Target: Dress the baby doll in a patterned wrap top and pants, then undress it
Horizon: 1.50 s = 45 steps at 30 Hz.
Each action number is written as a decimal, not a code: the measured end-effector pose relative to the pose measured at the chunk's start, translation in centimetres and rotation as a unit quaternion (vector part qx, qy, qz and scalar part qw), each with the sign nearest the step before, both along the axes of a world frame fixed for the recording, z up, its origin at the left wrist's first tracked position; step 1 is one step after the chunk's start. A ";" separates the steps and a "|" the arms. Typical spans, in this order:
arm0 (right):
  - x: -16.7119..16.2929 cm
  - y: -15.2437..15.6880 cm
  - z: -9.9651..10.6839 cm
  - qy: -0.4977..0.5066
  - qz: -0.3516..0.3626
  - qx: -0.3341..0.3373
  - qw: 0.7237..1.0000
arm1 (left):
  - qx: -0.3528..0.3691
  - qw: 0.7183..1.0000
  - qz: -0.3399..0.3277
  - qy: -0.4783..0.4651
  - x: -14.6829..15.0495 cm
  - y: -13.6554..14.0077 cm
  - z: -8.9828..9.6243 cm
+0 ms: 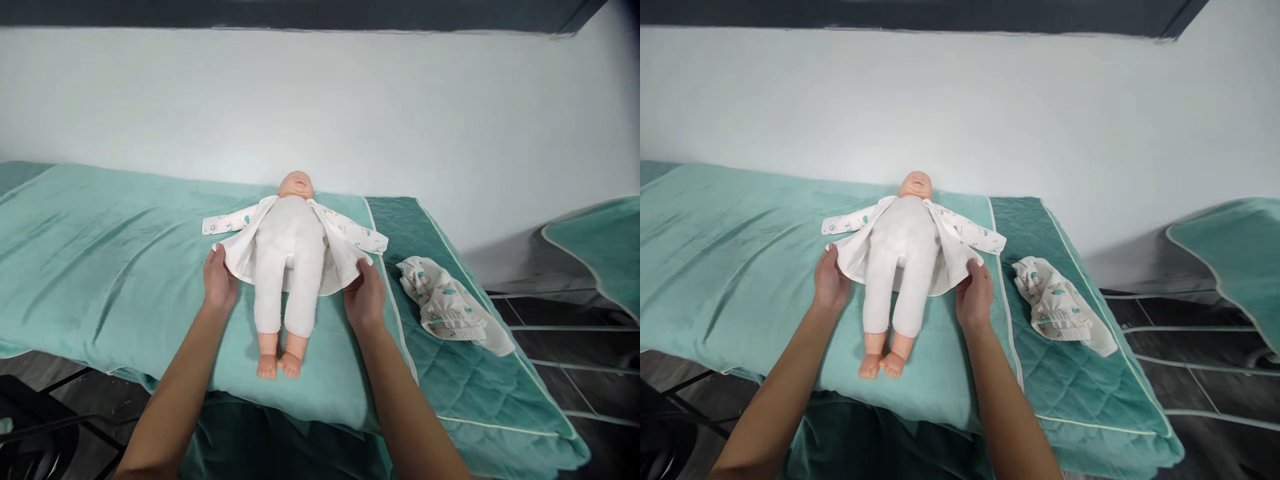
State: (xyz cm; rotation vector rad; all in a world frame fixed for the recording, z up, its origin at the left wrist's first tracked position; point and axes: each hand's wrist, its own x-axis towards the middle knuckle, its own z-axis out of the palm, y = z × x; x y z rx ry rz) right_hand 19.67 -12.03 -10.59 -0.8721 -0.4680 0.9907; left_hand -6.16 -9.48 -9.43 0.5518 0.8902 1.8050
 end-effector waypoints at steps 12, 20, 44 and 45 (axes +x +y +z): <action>1.3 -1.5 -0.6 -0.109 -0.087 -0.071 0.988 | 0.000 0.995 0.066 0.078 -0.8 -0.8 -0.6; 1.6 -1.8 0.2 -0.023 -0.129 -0.070 0.989 | -0.012 0.991 0.101 0.087 -1.1 -0.8 -0.6; 17.9 -11.3 3.4 -0.889 0.000 -0.219 0.403 | 0.148 0.799 -0.031 0.582 -1.3 -6.9 -1.0; 17.5 -11.0 4.4 -0.875 0.018 -0.234 0.423 | 0.155 0.787 -0.056 0.594 -1.2 -7.1 -0.9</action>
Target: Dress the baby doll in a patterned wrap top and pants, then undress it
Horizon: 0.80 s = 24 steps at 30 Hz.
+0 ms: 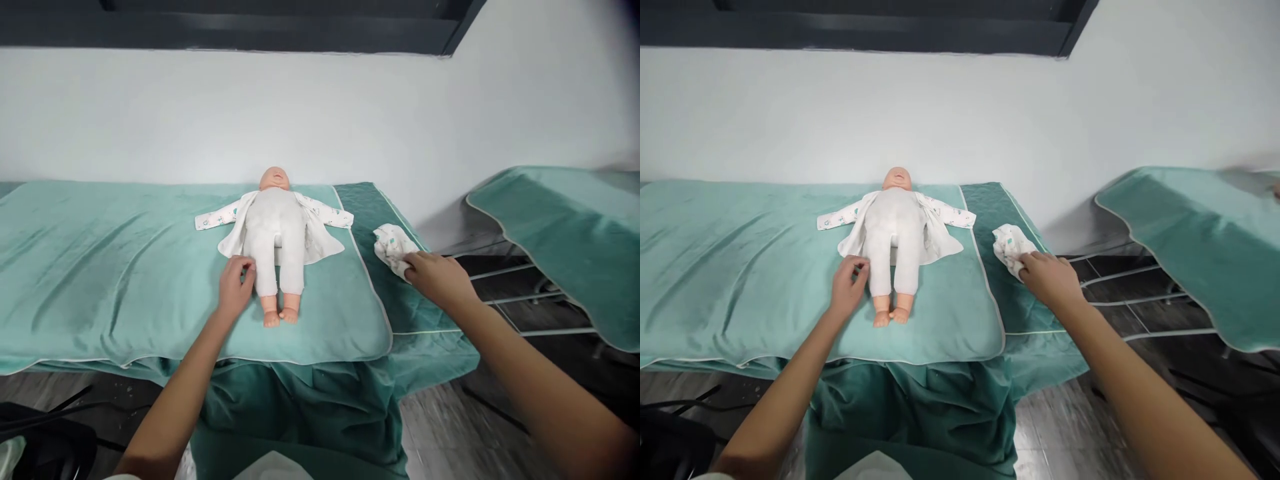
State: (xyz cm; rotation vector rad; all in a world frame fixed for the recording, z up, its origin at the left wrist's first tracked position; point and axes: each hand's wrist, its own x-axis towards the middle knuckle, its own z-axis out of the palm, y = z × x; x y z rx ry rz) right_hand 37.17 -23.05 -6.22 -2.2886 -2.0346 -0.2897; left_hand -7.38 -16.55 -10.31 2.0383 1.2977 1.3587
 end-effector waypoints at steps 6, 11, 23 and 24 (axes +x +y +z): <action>-7.9 2.0 7.4 0.308 -0.029 0.082 0.947 | -0.071 0.995 -0.064 0.013 0.8 -1.4 3.2; -17.1 1.9 13.2 0.590 0.030 0.086 0.802 | -0.084 0.964 -0.247 -0.044 2.6 -5.3 11.1; -23.9 -2.2 21.4 0.672 0.303 0.090 0.670 | 0.043 0.971 -0.185 -0.145 0.2 -6.8 22.2; -23.7 -2.6 21.6 0.644 0.328 0.100 0.684 | 0.048 0.968 -0.182 -0.167 -0.3 -6.9 22.8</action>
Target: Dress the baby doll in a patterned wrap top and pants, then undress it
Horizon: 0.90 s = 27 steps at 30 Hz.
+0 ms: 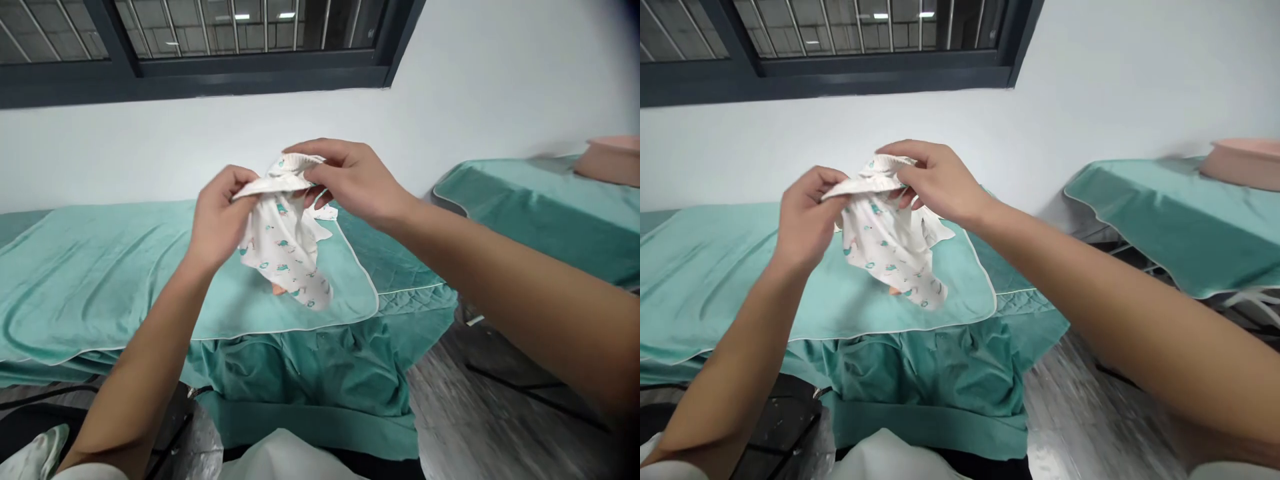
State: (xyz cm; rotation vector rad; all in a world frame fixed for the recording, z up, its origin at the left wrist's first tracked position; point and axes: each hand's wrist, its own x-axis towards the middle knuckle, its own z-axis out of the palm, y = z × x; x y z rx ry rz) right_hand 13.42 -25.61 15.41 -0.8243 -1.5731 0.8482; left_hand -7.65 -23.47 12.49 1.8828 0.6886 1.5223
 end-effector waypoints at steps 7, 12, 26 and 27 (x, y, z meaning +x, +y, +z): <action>-1.1 -4.6 2.1 -0.068 -0.048 0.057 0.995 | 0.009 0.999 0.000 -0.050 -0.8 -1.5 2.6; -1.4 -5.1 2.3 -0.318 -0.009 0.092 0.944 | -0.032 0.999 -0.009 -0.025 -1.1 -2.6 3.0; 0.6 -1.7 -4.1 -0.046 0.042 -0.076 0.995 | -0.195 0.974 -0.105 0.044 -0.1 -1.6 -0.4; 0.8 -1.5 -4.9 -0.067 0.082 -0.105 0.989 | -0.200 0.974 -0.105 0.004 0.2 -1.3 -0.8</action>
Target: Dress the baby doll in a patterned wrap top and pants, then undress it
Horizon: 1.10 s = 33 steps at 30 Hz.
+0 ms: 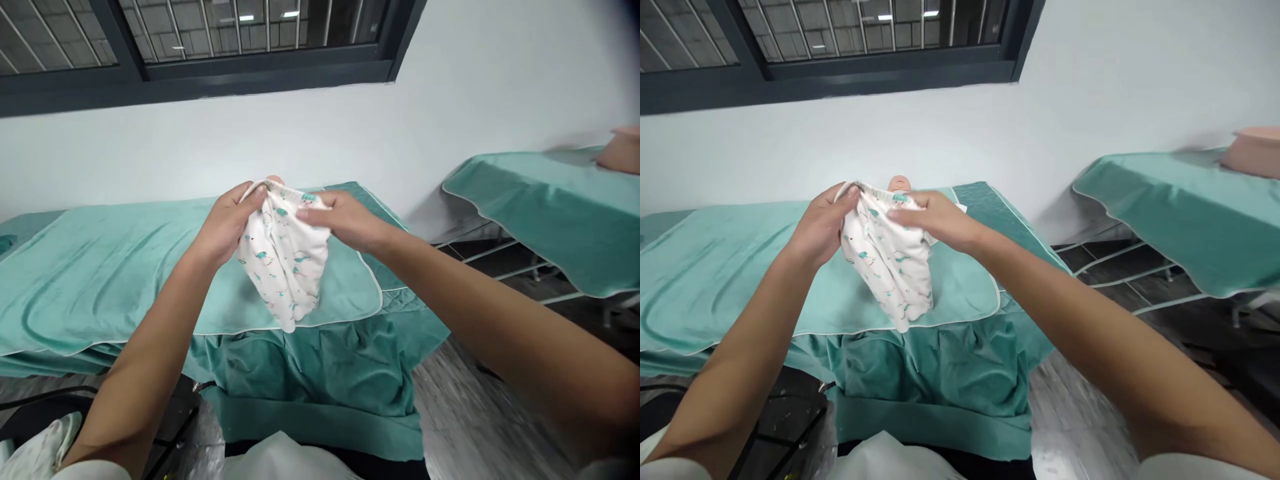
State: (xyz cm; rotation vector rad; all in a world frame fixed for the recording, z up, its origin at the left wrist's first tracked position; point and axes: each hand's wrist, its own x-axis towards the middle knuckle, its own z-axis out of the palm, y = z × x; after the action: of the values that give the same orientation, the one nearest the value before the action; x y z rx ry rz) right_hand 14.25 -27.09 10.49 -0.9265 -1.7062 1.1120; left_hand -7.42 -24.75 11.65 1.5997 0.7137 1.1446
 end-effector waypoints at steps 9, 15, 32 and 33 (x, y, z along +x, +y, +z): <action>-0.4 3.5 -4.2 0.198 -0.035 -0.043 0.979 | -0.156 0.985 -0.071 0.032 1.2 2.3 -3.7; -0.2 4.7 -5.7 0.222 -0.042 -0.082 0.971 | -0.125 0.983 -0.097 0.092 1.1 2.8 -4.6; -0.2 6.1 -7.9 0.279 -0.083 -0.080 0.953 | -0.169 0.954 -0.201 0.147 1.5 3.6 -6.1; -0.2 5.9 -7.9 0.277 -0.074 -0.090 0.954 | -0.169 0.959 -0.188 0.129 1.4 3.7 -6.1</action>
State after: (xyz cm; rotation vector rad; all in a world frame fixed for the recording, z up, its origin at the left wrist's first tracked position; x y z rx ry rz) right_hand 14.08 -21.15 2.55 -0.7428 -1.0767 1.2934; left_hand -5.99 -21.06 5.58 1.5193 0.6910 0.5113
